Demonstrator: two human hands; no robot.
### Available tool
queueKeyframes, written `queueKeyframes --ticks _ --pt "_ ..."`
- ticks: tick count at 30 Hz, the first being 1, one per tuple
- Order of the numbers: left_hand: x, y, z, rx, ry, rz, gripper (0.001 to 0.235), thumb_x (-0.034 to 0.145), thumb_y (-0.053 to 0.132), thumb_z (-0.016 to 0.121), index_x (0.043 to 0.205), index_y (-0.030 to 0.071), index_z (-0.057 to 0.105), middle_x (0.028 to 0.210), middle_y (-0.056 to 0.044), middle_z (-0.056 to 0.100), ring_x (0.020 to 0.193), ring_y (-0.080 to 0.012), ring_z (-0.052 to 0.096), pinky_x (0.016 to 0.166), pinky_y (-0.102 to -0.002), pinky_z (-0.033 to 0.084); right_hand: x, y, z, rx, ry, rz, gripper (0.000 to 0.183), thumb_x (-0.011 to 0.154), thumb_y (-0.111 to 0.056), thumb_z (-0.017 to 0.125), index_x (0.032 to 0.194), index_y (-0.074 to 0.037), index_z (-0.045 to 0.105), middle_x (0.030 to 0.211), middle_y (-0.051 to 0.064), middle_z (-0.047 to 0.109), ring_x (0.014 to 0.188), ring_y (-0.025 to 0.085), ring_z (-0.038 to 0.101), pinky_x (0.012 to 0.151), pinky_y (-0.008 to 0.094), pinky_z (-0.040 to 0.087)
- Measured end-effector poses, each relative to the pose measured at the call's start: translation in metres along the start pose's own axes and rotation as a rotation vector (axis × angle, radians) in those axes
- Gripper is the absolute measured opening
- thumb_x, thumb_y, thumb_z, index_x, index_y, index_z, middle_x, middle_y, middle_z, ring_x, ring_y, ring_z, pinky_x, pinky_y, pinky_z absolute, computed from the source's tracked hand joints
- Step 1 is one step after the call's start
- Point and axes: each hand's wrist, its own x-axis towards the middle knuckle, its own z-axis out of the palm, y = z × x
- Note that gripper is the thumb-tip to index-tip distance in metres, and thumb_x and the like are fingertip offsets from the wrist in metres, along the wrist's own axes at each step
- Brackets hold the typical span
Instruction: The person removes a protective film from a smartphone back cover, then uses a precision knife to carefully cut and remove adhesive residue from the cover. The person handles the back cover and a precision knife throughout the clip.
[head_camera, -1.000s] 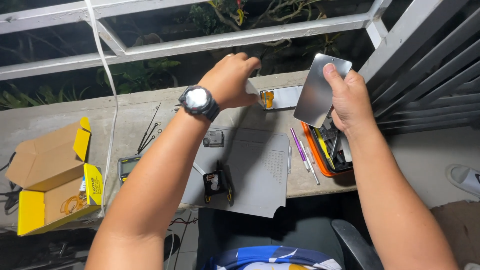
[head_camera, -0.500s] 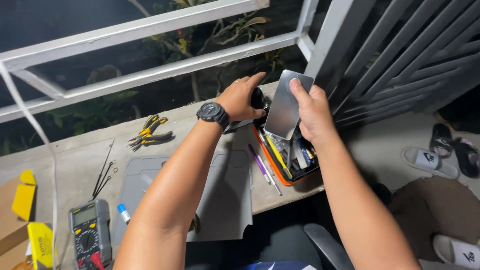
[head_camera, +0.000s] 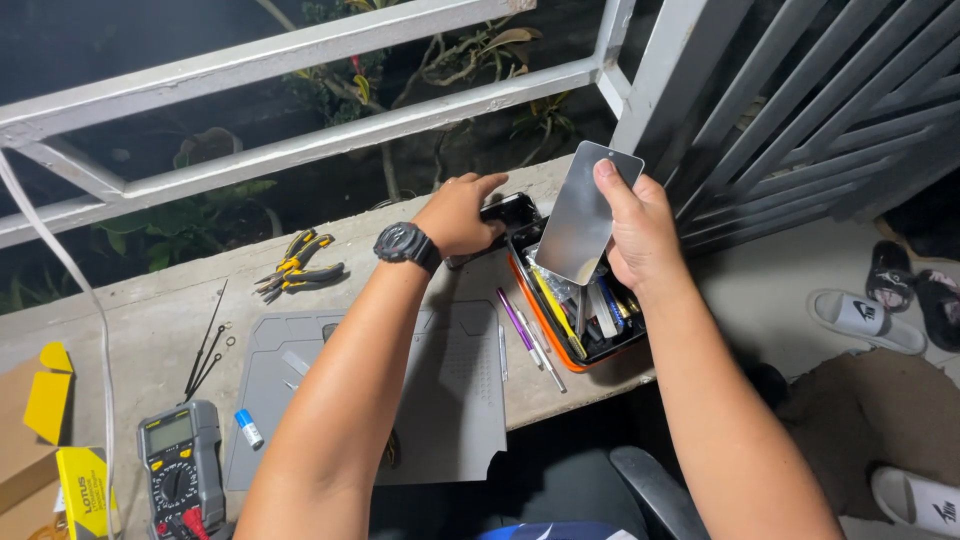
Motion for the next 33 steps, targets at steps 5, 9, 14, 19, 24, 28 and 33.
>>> queueKeyframes --ticks 5,9,14,19,24,28,33 --pt "-0.062 0.018 -0.015 -0.158 0.12 -0.08 0.062 0.103 0.041 0.077 0.161 0.02 0.069 0.139 -0.015 0.079 0.131 -0.044 0.076 0.113 -0.061 0.061 -0.007 0.008 -0.001 0.02 0.013 0.004 0.02 0.108 -0.023 0.09 0.102 -0.006 0.082 0.09 0.012 0.083 0.08 0.024 0.085 0.082 0.045 0.077" --pt "-0.149 0.092 -0.047 -0.751 0.271 -0.087 0.046 0.114 0.038 0.066 0.141 0.002 0.08 0.118 -0.031 0.086 0.115 -0.055 0.082 0.103 -0.063 0.063 -0.016 0.034 0.003 0.017 -0.133 0.038 0.017 0.114 -0.022 0.082 0.112 -0.005 0.081 0.097 0.013 0.082 0.085 0.025 0.084 0.083 0.049 0.077" --pt "-0.209 0.095 0.012 -0.936 0.397 -0.28 0.012 0.107 0.022 0.079 0.114 0.016 0.087 0.075 -0.001 0.078 0.069 -0.0115 0.07 0.064 -0.029 0.058 -0.074 0.038 0.044 -0.065 -0.319 0.047 0.013 0.115 -0.016 0.079 0.116 -0.003 0.079 0.099 0.012 0.081 0.088 0.019 0.081 0.082 0.05 0.077" --pt "-0.251 0.093 0.026 -0.967 0.494 -0.438 0.009 0.106 0.018 0.08 0.107 0.016 0.089 0.074 -0.003 0.08 0.063 -0.0117 0.068 0.057 -0.028 0.055 -0.105 0.038 0.028 -0.258 -0.475 0.01 0.029 0.109 -0.005 0.078 0.136 0.005 0.074 0.108 0.017 0.079 0.098 0.022 0.079 0.09 0.053 0.076" --pt "-0.259 0.093 0.045 -0.95 0.49 -0.476 0.012 0.104 0.016 0.081 0.109 0.01 0.09 0.075 -0.006 0.081 0.067 -0.014 0.074 0.057 -0.03 0.059 -0.117 0.065 0.01 -0.533 -0.348 -0.312 0.017 0.109 0.003 0.082 0.126 0.004 0.082 0.098 0.014 0.079 0.084 0.015 0.074 0.076 0.034 0.073" --pt "-0.26 0.102 0.055 -1.091 0.475 -0.453 0.014 0.104 0.011 0.08 0.112 0.005 0.09 0.074 -0.006 0.077 0.066 -0.0119 0.072 0.055 -0.029 0.06 -0.138 0.046 0.021 -0.675 -0.283 -0.548 0.01 0.106 0.008 0.086 0.117 0.005 0.086 0.094 0.017 0.077 0.075 0.021 0.076 0.065 0.033 0.069" --pt "-0.268 0.105 0.048 -1.091 0.509 -0.367 0.025 0.105 0.005 0.076 0.128 0.003 0.085 0.076 -0.012 0.076 0.064 -0.016 0.073 0.056 -0.032 0.06 -0.132 0.06 0.008 -0.539 -0.274 -0.388 0.021 0.107 0.006 0.082 0.128 0.006 0.082 0.098 0.016 0.078 0.085 0.016 0.075 0.075 0.035 0.072"
